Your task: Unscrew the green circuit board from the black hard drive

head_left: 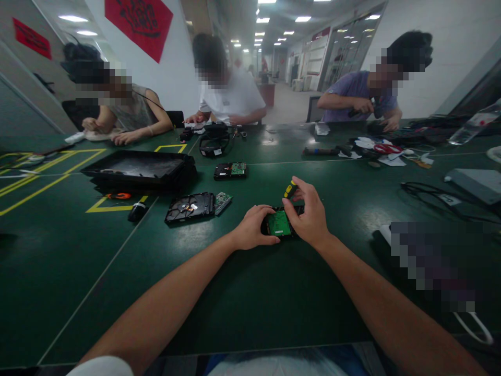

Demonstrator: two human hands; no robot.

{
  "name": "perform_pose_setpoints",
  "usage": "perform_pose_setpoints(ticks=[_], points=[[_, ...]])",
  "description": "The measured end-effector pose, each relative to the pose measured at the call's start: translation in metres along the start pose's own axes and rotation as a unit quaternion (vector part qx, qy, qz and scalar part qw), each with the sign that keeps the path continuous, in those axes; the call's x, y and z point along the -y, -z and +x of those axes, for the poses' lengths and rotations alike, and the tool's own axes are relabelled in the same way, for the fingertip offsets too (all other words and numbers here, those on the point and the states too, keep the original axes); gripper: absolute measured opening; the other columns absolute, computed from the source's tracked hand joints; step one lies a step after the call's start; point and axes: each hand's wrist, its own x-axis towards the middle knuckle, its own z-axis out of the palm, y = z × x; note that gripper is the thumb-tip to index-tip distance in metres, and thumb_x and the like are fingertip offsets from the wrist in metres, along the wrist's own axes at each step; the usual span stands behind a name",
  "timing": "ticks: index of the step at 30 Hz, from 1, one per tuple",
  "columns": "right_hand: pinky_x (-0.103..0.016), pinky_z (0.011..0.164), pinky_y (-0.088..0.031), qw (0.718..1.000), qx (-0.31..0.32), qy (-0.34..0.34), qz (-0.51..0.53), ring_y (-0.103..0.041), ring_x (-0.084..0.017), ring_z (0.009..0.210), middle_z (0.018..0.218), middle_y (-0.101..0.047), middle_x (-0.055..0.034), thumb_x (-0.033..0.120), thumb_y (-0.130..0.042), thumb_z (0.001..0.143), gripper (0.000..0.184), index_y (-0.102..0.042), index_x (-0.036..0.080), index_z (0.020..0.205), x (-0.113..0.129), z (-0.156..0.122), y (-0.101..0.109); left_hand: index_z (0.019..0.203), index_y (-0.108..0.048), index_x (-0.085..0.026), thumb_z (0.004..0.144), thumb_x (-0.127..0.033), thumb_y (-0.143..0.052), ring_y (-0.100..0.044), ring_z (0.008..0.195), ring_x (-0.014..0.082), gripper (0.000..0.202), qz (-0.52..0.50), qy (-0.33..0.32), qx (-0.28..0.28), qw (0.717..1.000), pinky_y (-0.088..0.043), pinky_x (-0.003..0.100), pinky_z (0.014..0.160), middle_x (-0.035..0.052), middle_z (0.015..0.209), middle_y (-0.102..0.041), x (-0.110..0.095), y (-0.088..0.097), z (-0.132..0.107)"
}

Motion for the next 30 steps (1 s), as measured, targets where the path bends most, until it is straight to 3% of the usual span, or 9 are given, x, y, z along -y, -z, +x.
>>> perform_pose_setpoints(ticks=[4, 8, 13, 19, 24, 30], points=[[-0.050, 0.093, -0.062, 1.000, 0.013, -0.011, 0.025, -0.069, -0.025, 0.102, 0.136, -0.058, -0.0109, 0.027, -0.061, 0.098, 0.065, -0.034, 0.033, 0.156, -0.0007, -0.0011, -0.0017, 0.135, -0.055, -0.021, 0.069, -0.053, -0.088, -0.052, 0.135, 0.0375, 0.081, -0.002, -0.003, -0.002, 1.000, -0.037, 0.059, 0.119, 0.0161, 0.142, -0.056, -0.0003, -0.0004, 0.0000], [-0.050, 0.085, -0.064, 1.000, -0.007, 0.002, -0.007, -0.067, -0.025, 0.096, 0.129, -0.059, -0.0102, 0.031, -0.068, 0.094, 0.064, -0.041, 0.034, 0.152, -0.0011, -0.0012, -0.0016, 0.135, -0.055, -0.023, 0.070, -0.052, -0.089, -0.053, 0.135, 0.0375, 0.079, -0.007, 0.005, -0.001, 1.000, -0.033, 0.062, 0.121, 0.0152, 0.143, -0.056, 0.0001, -0.0013, 0.0000], [-0.050, 0.092, -0.062, 1.000, 0.019, -0.005, 0.019, -0.067, -0.026, 0.104, 0.136, -0.057, -0.0105, 0.027, -0.059, 0.099, 0.063, -0.035, 0.034, 0.157, -0.0005, -0.0010, -0.0008, 0.136, -0.055, -0.022, 0.069, -0.052, -0.089, -0.052, 0.136, 0.0378, 0.081, -0.007, 0.003, -0.004, 1.000, -0.032, 0.062, 0.121, 0.0158, 0.143, -0.057, 0.0001, -0.0019, -0.0001], [-0.049, 0.085, -0.064, 1.000, -0.011, -0.009, -0.020, -0.068, -0.024, 0.093, 0.130, -0.059, -0.0101, 0.031, -0.068, 0.094, 0.067, -0.039, 0.033, 0.154, -0.0022, -0.0013, -0.0004, 0.135, -0.056, -0.023, 0.067, -0.050, -0.090, -0.053, 0.134, 0.0385, 0.080, -0.017, 0.006, -0.006, 1.000, -0.034, 0.061, 0.120, 0.0152, 0.143, -0.057, -0.0026, 0.0001, -0.0003], [-0.049, 0.093, -0.062, 1.000, 0.019, -0.008, 0.014, -0.069, -0.024, 0.101, 0.135, -0.059, -0.0109, 0.027, -0.060, 0.098, 0.065, -0.034, 0.033, 0.157, 0.0006, -0.0013, -0.0005, 0.135, -0.056, -0.022, 0.067, -0.049, -0.090, -0.053, 0.135, 0.0382, 0.081, -0.014, 0.000, -0.006, 1.000, -0.037, 0.059, 0.118, 0.0157, 0.143, -0.057, -0.0042, 0.0013, -0.0005], [-0.048, 0.084, -0.065, 0.999, -0.023, -0.024, 0.008, -0.070, -0.024, 0.092, 0.127, -0.062, -0.0102, 0.033, -0.070, 0.093, 0.063, -0.042, 0.032, 0.150, -0.0016, -0.0028, -0.0039, 0.136, -0.055, -0.024, 0.067, -0.049, -0.091, -0.051, 0.137, 0.0386, 0.082, -0.017, 0.012, -0.002, 1.000, -0.029, 0.064, 0.122, 0.0147, 0.145, -0.056, -0.0025, -0.0002, -0.0007]])
